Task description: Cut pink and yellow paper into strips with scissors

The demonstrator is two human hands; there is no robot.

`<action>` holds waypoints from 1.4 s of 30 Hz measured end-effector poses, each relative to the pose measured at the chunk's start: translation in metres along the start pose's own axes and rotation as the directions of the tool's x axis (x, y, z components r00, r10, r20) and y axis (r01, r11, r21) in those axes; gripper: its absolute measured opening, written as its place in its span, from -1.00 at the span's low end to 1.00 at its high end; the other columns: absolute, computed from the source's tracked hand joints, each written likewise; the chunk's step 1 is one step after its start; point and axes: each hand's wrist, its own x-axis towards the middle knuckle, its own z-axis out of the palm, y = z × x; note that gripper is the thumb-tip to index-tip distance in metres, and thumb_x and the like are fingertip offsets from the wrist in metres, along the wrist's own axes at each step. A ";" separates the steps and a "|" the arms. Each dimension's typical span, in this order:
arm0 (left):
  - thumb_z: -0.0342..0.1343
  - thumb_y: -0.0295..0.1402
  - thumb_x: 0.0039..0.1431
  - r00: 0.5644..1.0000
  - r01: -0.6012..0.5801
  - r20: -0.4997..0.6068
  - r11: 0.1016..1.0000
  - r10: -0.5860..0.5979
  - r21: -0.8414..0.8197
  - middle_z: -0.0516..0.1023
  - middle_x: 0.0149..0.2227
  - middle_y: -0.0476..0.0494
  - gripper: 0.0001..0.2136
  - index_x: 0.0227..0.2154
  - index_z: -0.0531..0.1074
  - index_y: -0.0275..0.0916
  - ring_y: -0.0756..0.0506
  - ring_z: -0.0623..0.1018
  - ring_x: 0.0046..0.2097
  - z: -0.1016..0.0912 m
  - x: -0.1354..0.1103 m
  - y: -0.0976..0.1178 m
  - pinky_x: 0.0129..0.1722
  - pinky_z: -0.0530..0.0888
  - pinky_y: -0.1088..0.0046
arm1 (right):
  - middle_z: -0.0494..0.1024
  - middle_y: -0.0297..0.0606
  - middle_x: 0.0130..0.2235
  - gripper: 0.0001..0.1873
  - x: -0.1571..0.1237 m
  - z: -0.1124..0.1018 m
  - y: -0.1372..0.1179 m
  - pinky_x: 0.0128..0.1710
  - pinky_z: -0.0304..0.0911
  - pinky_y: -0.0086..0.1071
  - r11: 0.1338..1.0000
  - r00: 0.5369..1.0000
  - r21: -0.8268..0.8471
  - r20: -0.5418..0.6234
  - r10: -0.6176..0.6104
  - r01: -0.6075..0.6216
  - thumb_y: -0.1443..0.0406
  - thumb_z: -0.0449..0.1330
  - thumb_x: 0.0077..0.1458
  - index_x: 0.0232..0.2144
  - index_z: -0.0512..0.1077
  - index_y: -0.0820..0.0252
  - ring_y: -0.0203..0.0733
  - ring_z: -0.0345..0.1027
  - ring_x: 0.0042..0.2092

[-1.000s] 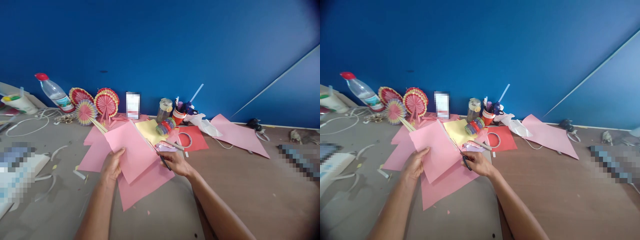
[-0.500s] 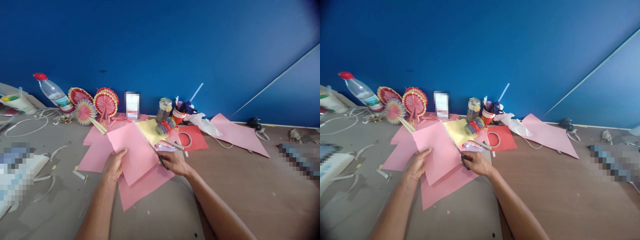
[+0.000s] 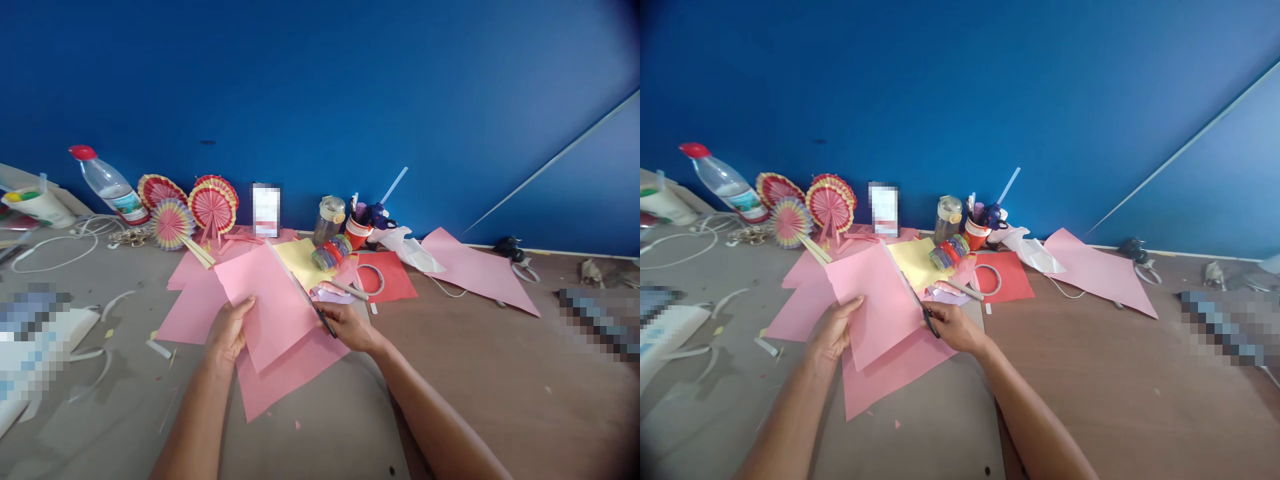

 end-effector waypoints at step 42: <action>0.04 -0.49 0.20 0.998 0.056 0.015 0.917 -0.055 -0.394 0.61 -0.15 -0.16 -0.76 -0.08 0.45 -0.24 -0.10 0.59 -0.12 0.023 -0.017 -0.007 -0.10 0.54 0.32 | 0.56 -0.04 -0.20 -0.68 0.006 -0.050 -0.012 -0.39 0.16 -0.34 0.403 0.904 -0.812 -0.343 0.255 -0.422 0.14 0.00 0.22 -0.14 0.42 0.19 0.05 0.46 -0.17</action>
